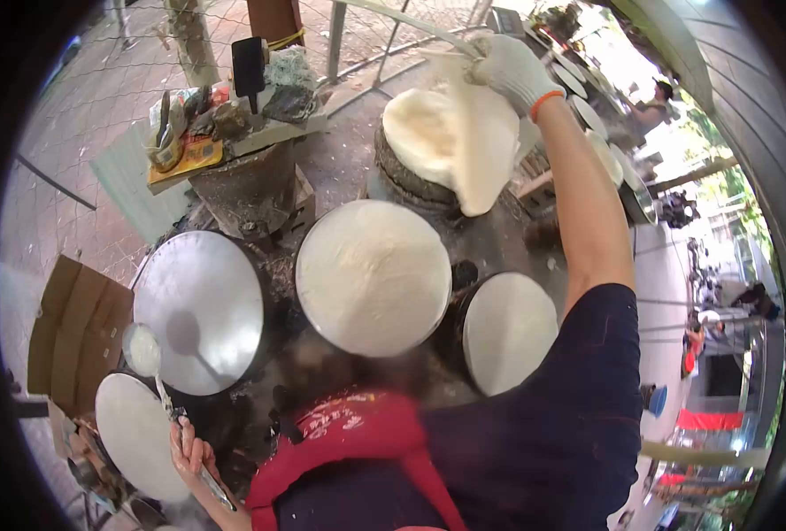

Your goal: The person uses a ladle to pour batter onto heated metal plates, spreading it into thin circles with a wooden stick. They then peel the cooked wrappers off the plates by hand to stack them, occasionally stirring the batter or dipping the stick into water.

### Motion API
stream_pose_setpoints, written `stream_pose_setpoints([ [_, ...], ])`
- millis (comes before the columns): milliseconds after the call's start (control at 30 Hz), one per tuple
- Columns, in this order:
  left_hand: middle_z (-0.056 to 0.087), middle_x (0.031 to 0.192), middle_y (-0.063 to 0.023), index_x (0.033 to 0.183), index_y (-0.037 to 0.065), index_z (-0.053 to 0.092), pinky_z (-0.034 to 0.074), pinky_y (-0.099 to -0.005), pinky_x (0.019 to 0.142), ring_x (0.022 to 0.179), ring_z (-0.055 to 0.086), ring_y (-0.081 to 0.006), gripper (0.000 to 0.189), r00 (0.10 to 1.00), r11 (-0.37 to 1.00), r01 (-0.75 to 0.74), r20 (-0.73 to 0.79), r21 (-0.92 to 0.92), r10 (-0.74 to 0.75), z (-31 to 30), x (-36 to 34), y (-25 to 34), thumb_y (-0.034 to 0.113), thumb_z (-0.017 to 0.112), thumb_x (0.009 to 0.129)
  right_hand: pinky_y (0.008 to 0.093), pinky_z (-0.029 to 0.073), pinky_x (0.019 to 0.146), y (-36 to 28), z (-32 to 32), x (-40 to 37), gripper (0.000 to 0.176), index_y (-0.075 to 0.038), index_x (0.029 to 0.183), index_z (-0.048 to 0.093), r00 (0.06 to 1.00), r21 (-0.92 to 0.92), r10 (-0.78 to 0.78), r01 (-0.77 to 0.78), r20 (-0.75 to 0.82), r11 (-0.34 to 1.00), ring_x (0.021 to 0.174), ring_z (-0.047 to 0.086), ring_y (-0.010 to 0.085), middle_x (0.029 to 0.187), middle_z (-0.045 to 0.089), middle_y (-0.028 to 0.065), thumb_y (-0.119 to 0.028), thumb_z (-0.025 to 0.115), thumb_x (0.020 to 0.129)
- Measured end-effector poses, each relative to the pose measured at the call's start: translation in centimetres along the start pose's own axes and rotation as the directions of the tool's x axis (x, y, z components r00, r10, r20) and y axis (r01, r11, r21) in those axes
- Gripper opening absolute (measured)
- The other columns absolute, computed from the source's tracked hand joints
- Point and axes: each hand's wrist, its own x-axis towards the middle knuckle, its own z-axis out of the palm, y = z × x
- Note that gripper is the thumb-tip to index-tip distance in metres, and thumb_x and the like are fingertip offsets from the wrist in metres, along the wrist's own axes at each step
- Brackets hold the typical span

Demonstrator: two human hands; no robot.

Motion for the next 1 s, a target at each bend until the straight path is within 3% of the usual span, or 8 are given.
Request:
stream_pose_setpoints([
  [333,0.039,0.073,-0.0029,0.125,-0.009,0.036,0.036,-0.0257,0.051,0.044,0.040,-0.0101,0.041,0.984,0.936,0.052,0.178,-0.348,0.012,2.2,-9.4,-9.2,0.024,0.024,0.104,0.0395,0.053,0.059,12.7,26.4,-1.7,0.026,-0.016,0.109,0.055,0.931,-0.338,-0.218,0.112,-0.293,0.934,0.067,0.065,0.0250,0.076,0.063,0.0068,-0.015,0.051,0.083],
  [433,0.038,0.076,-0.0030,0.123,-0.009,0.036,0.049,-0.0303,0.062,0.047,0.041,-0.0114,0.042,0.997,0.972,-0.063,-0.046,-0.226,0.054,6.3,-12.4,-10.0,0.026,0.023,0.104,0.0389,0.053,0.060,13.9,32.4,-4.7,0.033,-0.017,0.114,0.055,0.970,-0.286,-0.118,0.053,-0.215,0.957,0.072,0.065,0.0248,0.079,0.064,0.0069,-0.016,0.055,0.081],
  [633,0.036,0.079,-0.0043,0.123,-0.007,0.035,0.053,-0.0430,0.079,0.051,0.043,-0.0125,0.039,0.990,0.933,-0.026,0.120,-0.360,0.074,4.9,-14.4,-10.9,0.025,0.024,0.104,0.0393,0.052,0.072,14.5,33.9,-8.3,0.045,-0.019,0.119,0.057,0.989,-0.133,0.118,-0.129,-0.088,0.983,0.086,0.063,0.0265,0.093,0.066,0.0089,-0.018,0.060,0.075],
  [733,0.040,0.076,-0.0053,0.122,-0.005,0.037,0.053,-0.0297,0.058,0.045,0.041,-0.0104,0.036,0.985,0.956,-0.123,-0.154,-0.267,0.083,6.3,-16.1,-11.5,0.022,0.024,0.103,0.0402,0.050,0.079,14.9,33.9,-8.9,0.046,-0.016,0.120,0.058,0.984,-0.037,0.165,-0.168,-0.061,0.985,0.088,0.062,0.0311,0.098,0.066,0.0129,-0.017,0.060,0.073],
  [833,0.046,0.064,0.0001,0.121,-0.010,0.043,0.026,-0.0207,0.036,0.035,0.039,-0.0071,0.042,0.988,0.901,-0.153,-0.083,-0.406,0.130,2.1,-17.4,-13.1,0.025,0.028,0.103,0.0438,0.049,0.081,16.5,34.7,-9.0,0.043,-0.008,0.116,0.058,0.994,-0.042,0.057,-0.061,-0.094,0.997,0.093,0.061,0.0358,0.095,0.066,0.0170,-0.019,0.059,0.075],
  [867,0.046,0.061,0.0011,0.119,-0.010,0.043,0.026,-0.0207,0.034,0.034,0.039,-0.0064,0.041,0.907,0.910,-0.274,-0.399,-0.311,0.137,4.4,-17.8,-13.8,0.024,0.028,0.103,0.0427,0.048,0.085,16.8,34.4,-9.5,0.042,-0.004,0.112,0.062,0.978,0.051,-0.022,0.033,-0.209,0.998,0.097,0.059,0.0380,0.102,0.064,0.0205,-0.022,0.062,0.074],
  [900,0.044,0.057,0.0029,0.118,-0.010,0.043,0.026,-0.0205,0.033,0.033,0.038,-0.0052,0.040,0.941,0.850,-0.259,-0.317,-0.459,0.115,3.4,-18.3,-14.3,0.023,0.028,0.102,0.0413,0.047,0.089,17.6,37.1,-9.1,0.043,-0.002,0.111,0.063,0.939,0.211,-0.035,0.113,-0.342,0.971,0.101,0.059,0.0356,0.109,0.063,0.0203,-0.022,0.065,0.073],
  [1000,0.039,0.054,0.0041,0.110,-0.011,0.044,0.021,-0.0213,0.031,0.034,0.037,-0.0043,0.040,0.981,0.748,-0.183,-0.072,-0.638,0.179,0.5,-21.4,-16.1,0.024,0.025,0.102,0.0397,0.040,0.097,11.9,32.2,-12.2,0.044,0.002,0.120,0.056,0.994,0.314,0.110,-0.113,0.026,0.943,0.111,0.053,0.0330,0.122,0.056,0.0202,-0.024,0.061,0.085],
])
